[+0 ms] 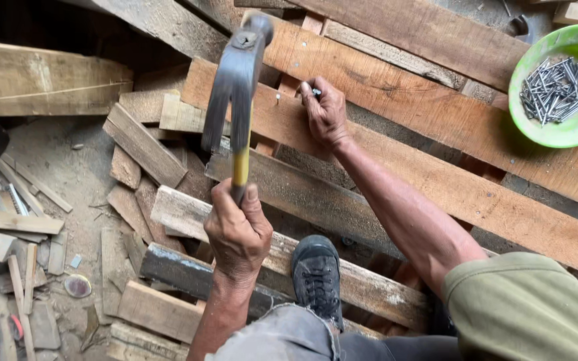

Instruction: The person hammers nails into wooden planks using a hammer. They repeatedly pick up nails from a green bowl and a red container, position them on the wood, and strike them until flush.

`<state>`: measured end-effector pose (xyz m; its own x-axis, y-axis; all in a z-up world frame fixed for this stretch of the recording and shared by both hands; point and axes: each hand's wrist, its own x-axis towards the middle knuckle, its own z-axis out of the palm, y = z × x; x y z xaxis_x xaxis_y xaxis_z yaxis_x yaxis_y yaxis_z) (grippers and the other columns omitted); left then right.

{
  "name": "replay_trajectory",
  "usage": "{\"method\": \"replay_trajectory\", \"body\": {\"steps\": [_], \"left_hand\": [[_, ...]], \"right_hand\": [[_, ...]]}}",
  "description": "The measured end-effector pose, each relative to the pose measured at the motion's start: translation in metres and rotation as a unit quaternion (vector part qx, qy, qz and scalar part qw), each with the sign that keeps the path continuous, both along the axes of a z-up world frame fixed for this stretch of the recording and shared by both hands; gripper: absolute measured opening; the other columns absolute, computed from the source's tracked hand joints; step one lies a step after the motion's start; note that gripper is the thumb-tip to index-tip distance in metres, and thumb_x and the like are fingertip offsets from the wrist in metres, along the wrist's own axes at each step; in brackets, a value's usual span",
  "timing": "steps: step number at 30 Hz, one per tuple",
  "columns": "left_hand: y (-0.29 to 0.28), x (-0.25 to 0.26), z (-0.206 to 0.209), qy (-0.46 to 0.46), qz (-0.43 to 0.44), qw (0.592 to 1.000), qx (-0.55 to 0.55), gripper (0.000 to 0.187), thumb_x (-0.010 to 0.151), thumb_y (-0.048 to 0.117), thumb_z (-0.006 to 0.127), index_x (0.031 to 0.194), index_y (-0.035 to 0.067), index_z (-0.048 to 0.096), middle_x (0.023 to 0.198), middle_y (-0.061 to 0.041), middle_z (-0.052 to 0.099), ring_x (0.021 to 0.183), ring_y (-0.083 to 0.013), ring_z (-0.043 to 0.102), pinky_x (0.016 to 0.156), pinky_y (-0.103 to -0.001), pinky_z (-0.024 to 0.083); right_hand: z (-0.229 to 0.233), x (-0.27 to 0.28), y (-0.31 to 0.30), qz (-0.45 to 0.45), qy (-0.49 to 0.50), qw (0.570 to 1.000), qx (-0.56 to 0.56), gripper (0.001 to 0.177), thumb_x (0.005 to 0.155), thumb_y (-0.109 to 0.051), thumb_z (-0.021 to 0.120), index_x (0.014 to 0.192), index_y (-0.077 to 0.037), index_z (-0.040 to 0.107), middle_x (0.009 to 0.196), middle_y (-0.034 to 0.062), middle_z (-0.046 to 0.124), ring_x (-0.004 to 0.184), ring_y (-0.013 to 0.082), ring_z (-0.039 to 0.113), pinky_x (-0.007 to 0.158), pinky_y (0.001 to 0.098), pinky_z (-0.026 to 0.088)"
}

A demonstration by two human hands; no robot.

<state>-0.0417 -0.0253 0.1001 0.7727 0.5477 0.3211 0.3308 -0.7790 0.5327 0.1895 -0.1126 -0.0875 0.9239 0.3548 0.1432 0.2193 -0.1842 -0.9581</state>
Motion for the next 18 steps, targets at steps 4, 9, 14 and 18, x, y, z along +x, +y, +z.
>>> {"method": "replay_trajectory", "body": {"steps": [4,9,14,18], "left_hand": [[-0.004,0.000,-0.028,-0.087,-0.055,0.994,-0.024,0.039,0.114,0.034,0.049,0.120,-0.001,0.066,0.072,-0.015,0.064,0.051,-0.0305,0.065,0.050,-0.040,0.062],[0.005,0.026,0.001,0.319,0.031,0.915,-0.243,0.035,0.123,0.023,0.038,0.126,-0.005,0.059,0.064,-0.006,0.056,0.043,-0.0201,0.051,0.042,-0.034,0.046],[0.004,0.010,-0.008,0.007,0.034,0.998,-0.059,0.030,0.116,0.027,0.052,0.107,0.001,0.064,0.064,-0.010,0.061,0.050,-0.0316,0.068,0.047,-0.037,0.054],[-0.008,-0.014,-0.118,-0.058,0.018,0.996,-0.071,0.020,0.109,0.020,0.062,0.101,0.002,0.065,0.064,-0.014,0.065,0.055,-0.0376,0.072,0.048,-0.041,0.057]], "right_hand": [[0.002,0.001,0.000,0.010,0.008,1.000,0.016,0.026,0.115,-0.027,0.062,0.098,-0.015,0.078,0.071,0.0087,0.068,0.071,0.0222,0.065,0.071,0.0379,0.057],[-0.005,0.004,0.002,0.002,0.013,1.000,0.001,0.025,0.114,-0.027,0.064,0.095,-0.016,0.077,0.069,0.0064,0.068,0.068,0.0199,0.064,0.070,0.0356,0.056],[0.001,0.006,0.003,0.006,0.026,1.000,0.006,0.024,0.113,-0.028,0.066,0.096,-0.016,0.078,0.069,0.0078,0.068,0.067,0.0213,0.063,0.069,0.0366,0.056],[-0.005,0.008,0.000,-0.008,0.060,0.998,0.026,0.024,0.114,-0.026,0.064,0.098,-0.017,0.079,0.069,0.0043,0.067,0.069,0.0150,0.061,0.070,0.0331,0.055]]}}
